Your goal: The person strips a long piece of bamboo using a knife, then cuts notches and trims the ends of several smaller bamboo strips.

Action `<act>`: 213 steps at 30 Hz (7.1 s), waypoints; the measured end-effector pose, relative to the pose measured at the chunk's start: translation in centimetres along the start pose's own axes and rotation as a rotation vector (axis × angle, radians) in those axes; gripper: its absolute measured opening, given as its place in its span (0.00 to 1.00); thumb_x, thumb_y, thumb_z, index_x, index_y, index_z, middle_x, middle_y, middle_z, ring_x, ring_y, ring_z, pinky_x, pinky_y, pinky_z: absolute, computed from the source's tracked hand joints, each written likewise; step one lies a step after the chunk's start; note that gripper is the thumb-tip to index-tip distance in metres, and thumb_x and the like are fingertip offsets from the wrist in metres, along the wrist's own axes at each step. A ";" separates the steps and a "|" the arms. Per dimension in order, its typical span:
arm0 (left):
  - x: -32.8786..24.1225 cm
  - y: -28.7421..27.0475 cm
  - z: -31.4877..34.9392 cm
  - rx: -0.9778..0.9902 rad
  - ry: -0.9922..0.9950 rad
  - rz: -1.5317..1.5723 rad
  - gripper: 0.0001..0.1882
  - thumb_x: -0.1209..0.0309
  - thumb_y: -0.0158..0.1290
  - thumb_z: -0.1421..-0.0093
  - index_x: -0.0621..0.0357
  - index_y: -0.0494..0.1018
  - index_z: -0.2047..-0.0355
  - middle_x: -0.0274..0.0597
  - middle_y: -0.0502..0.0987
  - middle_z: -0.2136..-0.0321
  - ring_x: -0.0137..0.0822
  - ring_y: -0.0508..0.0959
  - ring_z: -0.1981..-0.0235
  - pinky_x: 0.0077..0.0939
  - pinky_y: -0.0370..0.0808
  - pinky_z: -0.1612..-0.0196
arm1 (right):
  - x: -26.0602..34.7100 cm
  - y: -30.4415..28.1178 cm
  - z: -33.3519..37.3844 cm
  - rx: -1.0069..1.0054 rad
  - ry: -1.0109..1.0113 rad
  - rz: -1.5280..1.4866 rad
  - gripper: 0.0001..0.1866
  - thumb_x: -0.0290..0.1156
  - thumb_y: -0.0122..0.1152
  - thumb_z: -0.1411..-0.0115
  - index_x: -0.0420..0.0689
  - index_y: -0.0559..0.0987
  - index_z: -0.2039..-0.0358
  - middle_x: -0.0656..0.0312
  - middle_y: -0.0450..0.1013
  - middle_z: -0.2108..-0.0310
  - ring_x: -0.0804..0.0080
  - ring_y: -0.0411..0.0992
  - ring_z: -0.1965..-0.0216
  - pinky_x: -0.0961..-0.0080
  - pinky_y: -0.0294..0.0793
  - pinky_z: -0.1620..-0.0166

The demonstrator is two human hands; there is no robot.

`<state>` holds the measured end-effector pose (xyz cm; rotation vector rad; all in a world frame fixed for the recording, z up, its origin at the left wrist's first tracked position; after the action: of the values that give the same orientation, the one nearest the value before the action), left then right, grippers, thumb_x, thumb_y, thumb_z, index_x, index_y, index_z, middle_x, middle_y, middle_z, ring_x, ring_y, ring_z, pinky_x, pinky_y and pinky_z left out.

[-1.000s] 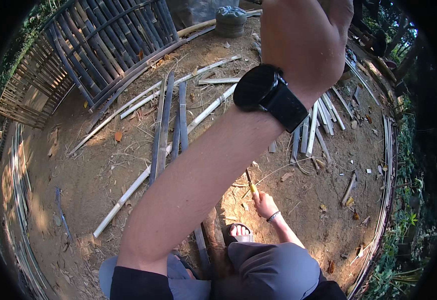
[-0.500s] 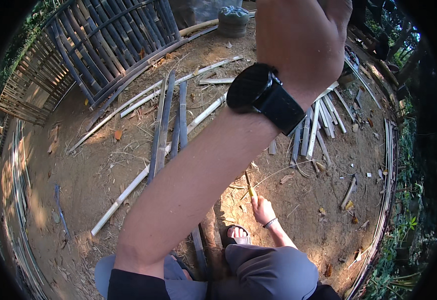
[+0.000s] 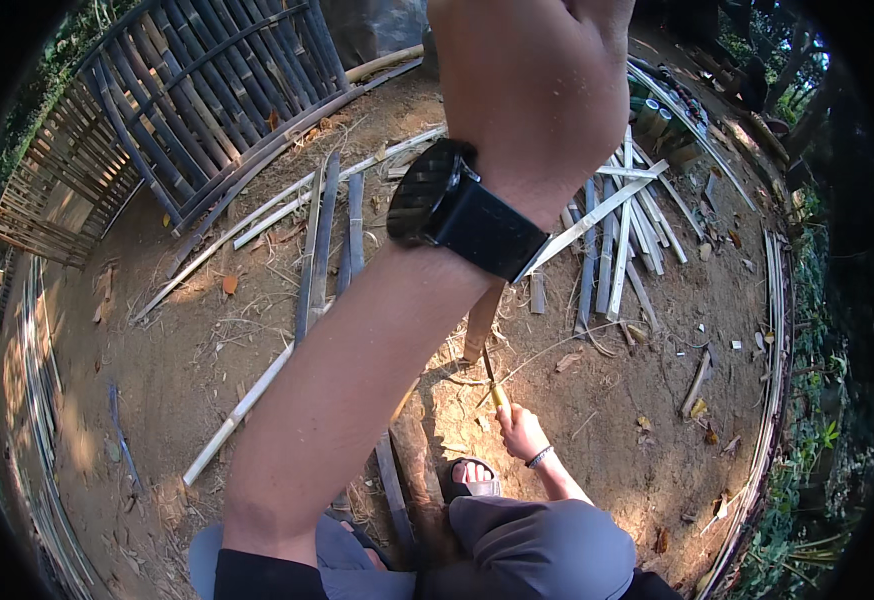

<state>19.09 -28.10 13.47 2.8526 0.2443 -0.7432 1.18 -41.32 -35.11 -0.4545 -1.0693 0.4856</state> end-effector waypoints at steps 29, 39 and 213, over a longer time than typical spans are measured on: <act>-0.6 1.7 1.6 -0.033 -0.042 0.061 0.25 0.52 0.45 0.35 0.64 0.70 0.77 0.34 0.69 0.89 0.25 0.67 0.90 0.19 0.64 0.88 | -3.9 0.8 1.3 -0.050 0.081 0.060 0.21 0.42 0.45 0.35 0.34 0.73 0.70 0.46 0.73 0.81 0.53 0.74 0.79 0.60 0.72 0.73; -1.2 1.6 1.6 -0.085 0.055 0.059 0.24 0.54 0.46 0.35 0.65 0.71 0.76 0.35 0.69 0.90 0.26 0.67 0.91 0.20 0.63 0.88 | -6.5 2.8 1.6 0.006 0.056 0.349 0.23 0.44 0.45 0.37 0.32 0.73 0.72 0.36 0.72 0.77 0.38 0.72 0.69 0.51 0.71 0.64; -9.8 -41.7 11.9 -0.581 -0.348 -0.090 0.18 0.67 0.33 0.31 0.51 0.54 0.81 0.30 0.52 0.91 0.21 0.51 0.93 0.15 0.51 0.91 | 9.5 7.1 2.5 0.343 -0.318 0.036 0.21 0.48 0.50 0.38 0.40 0.72 0.59 0.42 0.73 0.76 0.44 0.73 0.71 0.54 0.70 0.65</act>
<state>-3.41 8.66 2.55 2.1430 0.4516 -0.9787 1.64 -29.76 -31.36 -0.0929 -1.2535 0.7761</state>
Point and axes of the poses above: each hand's wrist, its own z-axis away from the middle knuckle, its own y-axis out of the palm, x = y × z, the point moved 5 cm from there along -z, towards the middle knuckle
